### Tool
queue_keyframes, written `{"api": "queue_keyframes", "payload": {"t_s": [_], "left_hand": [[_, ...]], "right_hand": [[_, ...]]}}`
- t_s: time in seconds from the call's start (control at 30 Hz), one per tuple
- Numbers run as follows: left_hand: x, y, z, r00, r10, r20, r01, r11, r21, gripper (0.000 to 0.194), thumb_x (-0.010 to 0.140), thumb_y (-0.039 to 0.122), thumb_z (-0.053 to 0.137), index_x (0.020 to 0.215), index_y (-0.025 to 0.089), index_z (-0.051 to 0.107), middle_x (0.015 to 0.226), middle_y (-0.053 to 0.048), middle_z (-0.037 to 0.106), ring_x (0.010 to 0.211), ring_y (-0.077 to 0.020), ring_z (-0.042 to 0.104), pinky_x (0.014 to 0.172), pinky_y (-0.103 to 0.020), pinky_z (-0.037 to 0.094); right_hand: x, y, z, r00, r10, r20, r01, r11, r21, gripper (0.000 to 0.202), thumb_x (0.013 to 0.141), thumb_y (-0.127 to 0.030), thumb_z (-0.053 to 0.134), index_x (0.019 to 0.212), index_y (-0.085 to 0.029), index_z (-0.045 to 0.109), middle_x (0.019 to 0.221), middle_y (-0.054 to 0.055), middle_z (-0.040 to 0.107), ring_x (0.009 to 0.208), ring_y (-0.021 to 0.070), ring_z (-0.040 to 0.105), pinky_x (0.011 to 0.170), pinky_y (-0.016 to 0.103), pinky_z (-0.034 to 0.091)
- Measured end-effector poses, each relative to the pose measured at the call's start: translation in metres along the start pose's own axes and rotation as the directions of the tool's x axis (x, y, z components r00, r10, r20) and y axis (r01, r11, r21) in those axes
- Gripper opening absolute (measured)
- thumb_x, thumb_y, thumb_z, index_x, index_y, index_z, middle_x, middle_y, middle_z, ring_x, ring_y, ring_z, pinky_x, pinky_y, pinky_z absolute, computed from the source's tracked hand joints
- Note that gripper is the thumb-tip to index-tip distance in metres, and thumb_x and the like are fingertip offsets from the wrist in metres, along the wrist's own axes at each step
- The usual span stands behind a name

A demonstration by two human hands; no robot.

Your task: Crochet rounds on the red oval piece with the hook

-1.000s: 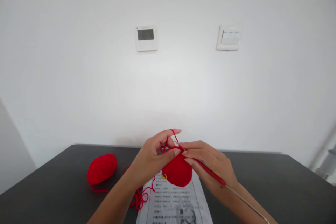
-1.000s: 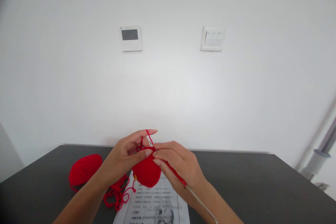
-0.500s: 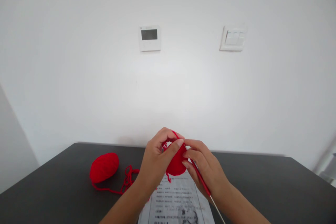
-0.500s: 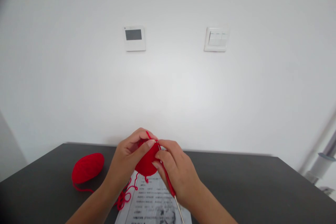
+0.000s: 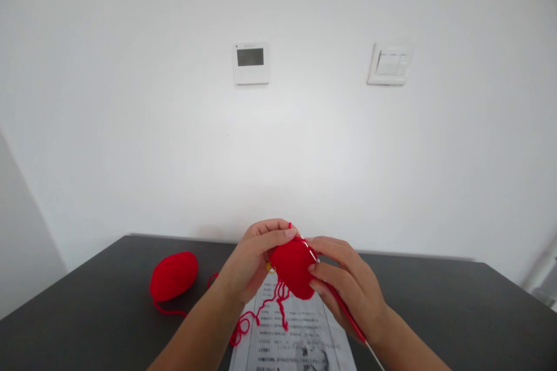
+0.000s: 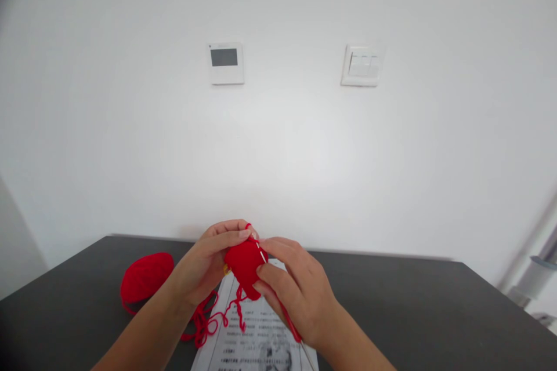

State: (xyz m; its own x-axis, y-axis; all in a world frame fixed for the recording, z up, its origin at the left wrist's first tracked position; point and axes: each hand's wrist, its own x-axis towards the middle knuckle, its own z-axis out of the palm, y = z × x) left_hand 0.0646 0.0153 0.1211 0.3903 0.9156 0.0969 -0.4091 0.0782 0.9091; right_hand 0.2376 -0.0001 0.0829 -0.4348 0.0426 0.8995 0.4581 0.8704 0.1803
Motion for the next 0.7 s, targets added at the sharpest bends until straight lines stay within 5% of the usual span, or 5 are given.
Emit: {"api": "queue_keyframes", "payload": {"t_s": [0.43,0.7], "left_hand": [[0.002,-0.003,-0.003,0.985,-0.124,0.122,0.126,0.992,-0.008,0.02,0.056,0.021,0.082,0.066,0.01,0.068,0.059,-0.002,0.065,0.049,-0.0064,0.054,0.049,-0.017,0.038],[0.001,-0.003,-0.006,0.992,-0.075,0.106,0.062,0.991,0.121,0.033,0.076,0.04,0.067,0.09,0.01,0.073,0.061,-0.002,0.061,0.049,-0.0056,0.05,0.048,-0.017,0.034]], "right_hand": [[0.014,-0.002,-0.01,1.0,-0.03,0.003,0.029,0.979,0.2,0.01,0.09,-0.016,0.054,0.093,-0.011,0.062,0.094,0.013,0.068,0.091,0.0192,0.063,0.076,0.032,0.057],[0.015,-0.002,-0.013,0.998,0.003,0.055,-0.017,0.964,0.266,0.01,0.086,-0.011,0.058,0.094,-0.01,0.064,0.09,0.012,0.068,0.089,0.0197,0.061,0.076,0.035,0.055]]}}
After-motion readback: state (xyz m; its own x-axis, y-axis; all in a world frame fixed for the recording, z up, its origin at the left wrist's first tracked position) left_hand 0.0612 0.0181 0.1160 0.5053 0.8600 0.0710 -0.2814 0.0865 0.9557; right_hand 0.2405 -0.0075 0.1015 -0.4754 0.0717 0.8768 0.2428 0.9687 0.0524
